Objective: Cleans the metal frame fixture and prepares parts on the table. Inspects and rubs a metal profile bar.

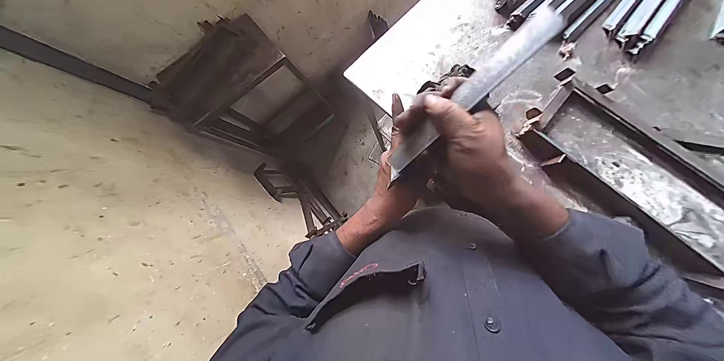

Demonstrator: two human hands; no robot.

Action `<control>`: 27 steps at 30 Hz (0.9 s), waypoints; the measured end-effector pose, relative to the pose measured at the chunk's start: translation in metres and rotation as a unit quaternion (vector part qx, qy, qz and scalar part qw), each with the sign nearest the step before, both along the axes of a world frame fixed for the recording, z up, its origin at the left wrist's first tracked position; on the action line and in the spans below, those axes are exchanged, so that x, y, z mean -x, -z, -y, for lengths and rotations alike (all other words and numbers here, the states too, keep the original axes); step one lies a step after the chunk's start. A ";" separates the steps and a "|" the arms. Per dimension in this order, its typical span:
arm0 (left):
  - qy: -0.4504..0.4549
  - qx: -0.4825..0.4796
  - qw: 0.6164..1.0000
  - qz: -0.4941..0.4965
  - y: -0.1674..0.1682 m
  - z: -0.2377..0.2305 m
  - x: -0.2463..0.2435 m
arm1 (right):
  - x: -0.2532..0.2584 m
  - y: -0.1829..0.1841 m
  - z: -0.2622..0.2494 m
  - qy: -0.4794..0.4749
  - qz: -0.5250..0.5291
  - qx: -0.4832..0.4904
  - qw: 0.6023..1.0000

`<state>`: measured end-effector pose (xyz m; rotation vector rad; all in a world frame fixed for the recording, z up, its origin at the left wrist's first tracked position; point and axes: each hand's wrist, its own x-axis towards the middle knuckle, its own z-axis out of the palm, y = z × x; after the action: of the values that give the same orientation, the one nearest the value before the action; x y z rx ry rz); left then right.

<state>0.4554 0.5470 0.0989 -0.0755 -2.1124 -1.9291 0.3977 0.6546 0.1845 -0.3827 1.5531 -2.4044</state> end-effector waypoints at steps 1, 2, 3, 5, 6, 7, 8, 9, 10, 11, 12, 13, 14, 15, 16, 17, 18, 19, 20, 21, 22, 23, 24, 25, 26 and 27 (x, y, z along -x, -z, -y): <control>-0.029 0.007 0.999 -0.011 0.001 -0.001 -0.001 | -0.004 -0.008 0.006 -0.019 -0.020 0.008 1.000; -0.043 0.015 0.999 -0.014 -0.001 0.000 -0.002 | -0.002 -0.010 0.009 -0.032 -0.034 0.017 0.999; -0.052 0.022 0.998 -0.013 -0.003 0.000 -0.004 | 0.004 -0.007 0.010 -0.031 -0.031 0.029 0.999; -0.037 0.023 0.999 -0.002 -0.004 0.003 -0.007 | 0.028 0.018 -0.002 -0.003 -0.022 0.042 0.999; -0.025 0.024 0.999 -0.001 -0.003 0.005 -0.007 | 0.047 0.037 -0.015 0.023 -0.038 0.026 0.999; -0.021 0.015 1.000 -0.003 -0.001 0.006 -0.008 | 0.069 0.057 -0.033 0.059 -0.053 -0.013 0.997; -0.017 0.006 1.000 -0.007 0.002 0.007 -0.012 | 0.090 0.077 -0.052 0.095 -0.055 -0.059 0.992; -0.012 0.001 1.000 -0.008 0.003 0.008 -0.015 | 0.110 0.096 -0.071 0.129 -0.040 -0.098 0.986; -0.012 -0.001 1.000 -0.011 0.002 0.009 -0.017 | 0.131 0.115 -0.089 0.160 -0.024 -0.128 0.978; -0.011 0.003 1.000 -0.017 0.001 0.010 -0.018 | 0.150 0.129 -0.105 0.192 -0.013 -0.159 0.968; -0.005 0.012 0.999 -0.030 -0.001 0.012 -0.017 | 0.167 0.139 -0.118 0.211 -0.014 -0.193 0.958; 0.005 0.018 0.999 -0.048 -0.001 0.013 -0.015 | 0.180 0.143 -0.126 0.215 -0.022 -0.234 0.948; 0.008 0.020 0.998 -0.063 0.000 0.013 -0.014 | 0.189 0.142 -0.130 0.205 -0.031 -0.285 0.936; 0.010 0.023 0.997 -0.069 0.000 0.013 -0.015 | 0.192 0.140 -0.132 0.185 -0.044 -0.349 0.917; 0.014 0.018 0.997 -0.070 0.001 0.013 -0.016 | 0.193 0.136 -0.132 0.152 -0.055 -0.418 0.894; 0.018 0.014 0.997 -0.069 0.001 0.013 -0.016 | 0.191 0.133 -0.131 0.117 -0.066 -0.455 0.880; 0.018 0.014 0.997 -0.070 0.001 0.013 -0.016 | 0.188 0.134 -0.130 0.107 -0.079 -0.455 0.881; 0.015 0.011 0.997 -0.071 0.000 0.014 -0.016 | 0.185 0.137 -0.129 0.108 -0.101 -0.421 0.895; 0.013 0.007 0.997 -0.071 0.000 0.014 -0.015 | 0.182 0.138 -0.127 0.112 -0.130 -0.365 0.915; 0.011 0.003 0.997 -0.071 0.000 0.015 -0.015 | 0.178 0.135 -0.124 0.104 -0.151 -0.307 0.934; 0.012 -0.002 0.997 -0.071 0.000 0.016 -0.015 | 0.173 0.130 -0.119 0.084 -0.165 -0.257 0.948; 0.015 -0.005 0.997 -0.070 -0.001 0.016 -0.016 | 0.165 0.123 -0.112 0.060 -0.175 -0.218 0.958; 0.017 -0.011 0.997 -0.070 -0.002 0.016 -0.014 | 0.156 0.114 -0.103 0.036 -0.181 -0.189 0.964; 0.015 -0.013 0.997 -0.069 -0.003 0.015 -0.013 | 0.144 0.101 -0.093 0.009 -0.189 -0.168 0.968; 0.011 -0.012 0.997 -0.069 -0.004 0.014 -0.012 | 0.130 0.088 -0.082 -0.025 -0.196 -0.149 0.969; 0.011 -0.007 0.997 -0.073 -0.005 0.014 -0.011 | 0.117 0.074 -0.074 -0.060 -0.215 -0.136 0.965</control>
<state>0.4660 0.5327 0.1039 -0.2304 -2.0104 -1.8900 0.2808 0.7282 0.1106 -0.9580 1.9405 -2.0668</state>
